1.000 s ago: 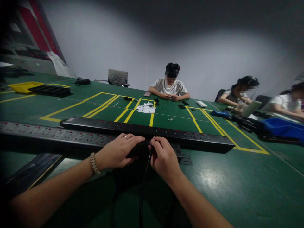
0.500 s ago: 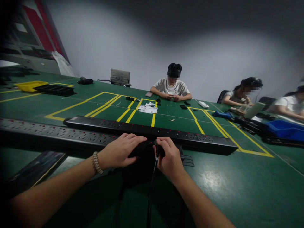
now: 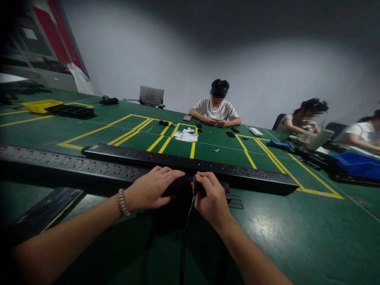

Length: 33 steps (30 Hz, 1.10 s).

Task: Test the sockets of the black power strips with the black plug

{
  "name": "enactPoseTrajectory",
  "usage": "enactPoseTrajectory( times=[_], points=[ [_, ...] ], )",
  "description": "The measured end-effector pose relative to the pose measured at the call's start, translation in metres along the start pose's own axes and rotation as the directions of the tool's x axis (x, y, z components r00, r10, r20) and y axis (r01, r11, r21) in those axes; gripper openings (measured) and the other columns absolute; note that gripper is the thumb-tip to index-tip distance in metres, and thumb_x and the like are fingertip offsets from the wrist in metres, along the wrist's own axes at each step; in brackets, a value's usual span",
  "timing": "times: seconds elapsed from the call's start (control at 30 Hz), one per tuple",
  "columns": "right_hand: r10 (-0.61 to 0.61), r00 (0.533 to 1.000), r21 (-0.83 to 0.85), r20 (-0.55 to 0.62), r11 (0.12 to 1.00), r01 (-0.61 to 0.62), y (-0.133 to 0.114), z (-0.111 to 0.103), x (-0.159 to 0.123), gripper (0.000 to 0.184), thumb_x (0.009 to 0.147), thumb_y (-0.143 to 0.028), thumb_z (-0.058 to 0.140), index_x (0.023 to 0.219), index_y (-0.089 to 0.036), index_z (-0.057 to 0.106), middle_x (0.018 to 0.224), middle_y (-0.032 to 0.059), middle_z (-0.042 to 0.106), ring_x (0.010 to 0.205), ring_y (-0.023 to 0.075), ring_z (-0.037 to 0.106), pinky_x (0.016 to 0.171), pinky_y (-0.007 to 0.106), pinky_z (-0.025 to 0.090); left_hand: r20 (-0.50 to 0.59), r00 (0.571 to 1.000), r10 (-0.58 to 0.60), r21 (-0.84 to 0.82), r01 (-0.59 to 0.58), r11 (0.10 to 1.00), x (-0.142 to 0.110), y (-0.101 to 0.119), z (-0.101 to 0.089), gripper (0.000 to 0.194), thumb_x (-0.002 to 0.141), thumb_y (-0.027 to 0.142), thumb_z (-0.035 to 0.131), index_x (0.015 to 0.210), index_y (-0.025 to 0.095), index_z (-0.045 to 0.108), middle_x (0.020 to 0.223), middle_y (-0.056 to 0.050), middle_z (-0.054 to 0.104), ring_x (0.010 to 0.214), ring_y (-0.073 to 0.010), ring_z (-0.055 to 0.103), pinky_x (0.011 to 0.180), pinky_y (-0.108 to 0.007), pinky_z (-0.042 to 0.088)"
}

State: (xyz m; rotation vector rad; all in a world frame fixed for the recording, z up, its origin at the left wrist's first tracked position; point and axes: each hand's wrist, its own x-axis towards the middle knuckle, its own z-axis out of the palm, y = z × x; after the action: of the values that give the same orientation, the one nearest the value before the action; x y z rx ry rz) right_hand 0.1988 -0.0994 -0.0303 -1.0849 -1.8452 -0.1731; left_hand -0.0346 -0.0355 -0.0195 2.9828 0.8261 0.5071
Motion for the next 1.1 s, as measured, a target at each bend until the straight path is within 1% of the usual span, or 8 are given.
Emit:
enactPoseTrajectory(
  times=[0.17,0.33,0.5,0.63,0.77,0.9,1.0,1.1],
  points=[
    [-0.014,1.0,-0.003,0.022,1.0,0.014,-0.001,0.001,-0.001,0.024,0.088,-0.014,0.064,0.11,-0.023,0.065,0.109,0.0113,0.069,0.097,0.0232,0.071,0.082,0.037,0.062,0.017,1.0,-0.001,-0.01,0.001,1.0,0.001,0.0,0.0,0.077,0.076,0.028,0.067,0.146,0.021,0.036,0.139,-0.01,0.058,0.118,-0.0312,0.056,0.098,-0.047,0.041],
    [-0.019,0.996,0.001,0.086,1.0,0.019,-0.003,0.002,0.001,0.026,0.09,-0.012,0.06,0.114,-0.022,0.064,0.112,0.0119,0.068,0.103,0.0242,0.069,0.086,0.039,0.061,0.009,1.0,-0.009,-0.015,0.01,1.0,0.001,0.001,0.0,0.071,0.081,0.031,0.065,0.145,0.021,0.038,0.138,-0.01,0.059,0.118,-0.0313,0.055,0.097,-0.047,0.041],
    [0.002,0.997,0.002,0.072,1.0,-0.002,-0.003,0.0,0.003,0.022,0.091,-0.014,0.062,0.111,-0.022,0.064,0.109,0.0108,0.068,0.096,0.0219,0.069,0.081,0.036,0.06,0.004,1.0,-0.003,-0.017,0.003,1.0,0.001,0.002,-0.001,0.072,0.08,0.031,0.066,0.146,0.021,0.037,0.14,-0.008,0.057,0.119,-0.0315,0.054,0.098,-0.048,0.041],
    [-0.002,0.994,-0.007,0.109,1.0,0.003,-0.004,-0.001,0.005,0.02,0.091,-0.013,0.061,0.109,-0.021,0.064,0.108,0.0106,0.068,0.097,0.022,0.069,0.083,0.035,0.059,-0.01,1.0,0.006,-0.018,-0.006,1.0,0.001,0.004,-0.001,0.073,0.081,0.029,0.067,0.146,0.021,0.036,0.141,-0.009,0.056,0.122,-0.0311,0.053,0.101,-0.047,0.041],
    [0.002,0.983,-0.019,0.185,1.0,0.001,-0.006,0.0,0.004,0.018,0.092,-0.011,0.057,0.106,-0.018,0.064,0.11,0.0135,0.066,0.102,0.024,0.067,0.089,0.037,0.057,-0.016,1.0,0.017,-0.025,-0.017,1.0,0.002,0.006,0.0,0.073,0.081,0.027,0.066,0.147,0.021,0.035,0.142,-0.01,0.056,0.125,-0.0311,0.052,0.103,-0.047,0.04],
    [0.013,0.981,-0.017,0.194,1.0,-0.01,-0.007,0.002,0.002,0.017,0.093,-0.011,0.056,0.106,-0.017,0.064,0.111,0.0149,0.065,0.104,0.025,0.066,0.09,0.039,0.057,-0.007,0.999,0.031,-0.038,-0.031,0.999,0.002,0.008,0.002,0.077,0.082,0.024,0.063,0.151,0.023,0.03,0.145,-0.008,0.054,0.126,-0.0316,0.051,0.103,-0.048,0.039],
    [0.007,0.978,-0.022,0.21,1.0,-0.002,-0.007,0.001,0.003,0.018,0.093,-0.009,0.054,0.107,-0.017,0.064,0.112,0.0152,0.065,0.104,0.0252,0.065,0.089,0.04,0.057,0.005,0.999,0.053,-0.034,-0.053,0.998,0.002,0.01,0.004,0.081,0.082,0.021,0.061,0.154,0.025,0.025,0.149,-0.007,0.052,0.128,-0.0335,0.048,0.105,-0.051,0.037],
    [-0.005,0.974,-0.027,0.225,1.0,0.011,-0.007,0.0,0.004,0.019,0.093,-0.008,0.053,0.106,-0.017,0.064,0.112,0.0154,0.065,0.105,0.0257,0.065,0.089,0.041,0.057,0.013,0.998,0.06,-0.032,-0.06,0.998,0.002,0.01,0.005,0.08,0.082,0.019,0.059,0.155,0.026,0.025,0.149,-0.006,0.052,0.13,-0.0346,0.046,0.105,-0.053,0.035]
  ],
)
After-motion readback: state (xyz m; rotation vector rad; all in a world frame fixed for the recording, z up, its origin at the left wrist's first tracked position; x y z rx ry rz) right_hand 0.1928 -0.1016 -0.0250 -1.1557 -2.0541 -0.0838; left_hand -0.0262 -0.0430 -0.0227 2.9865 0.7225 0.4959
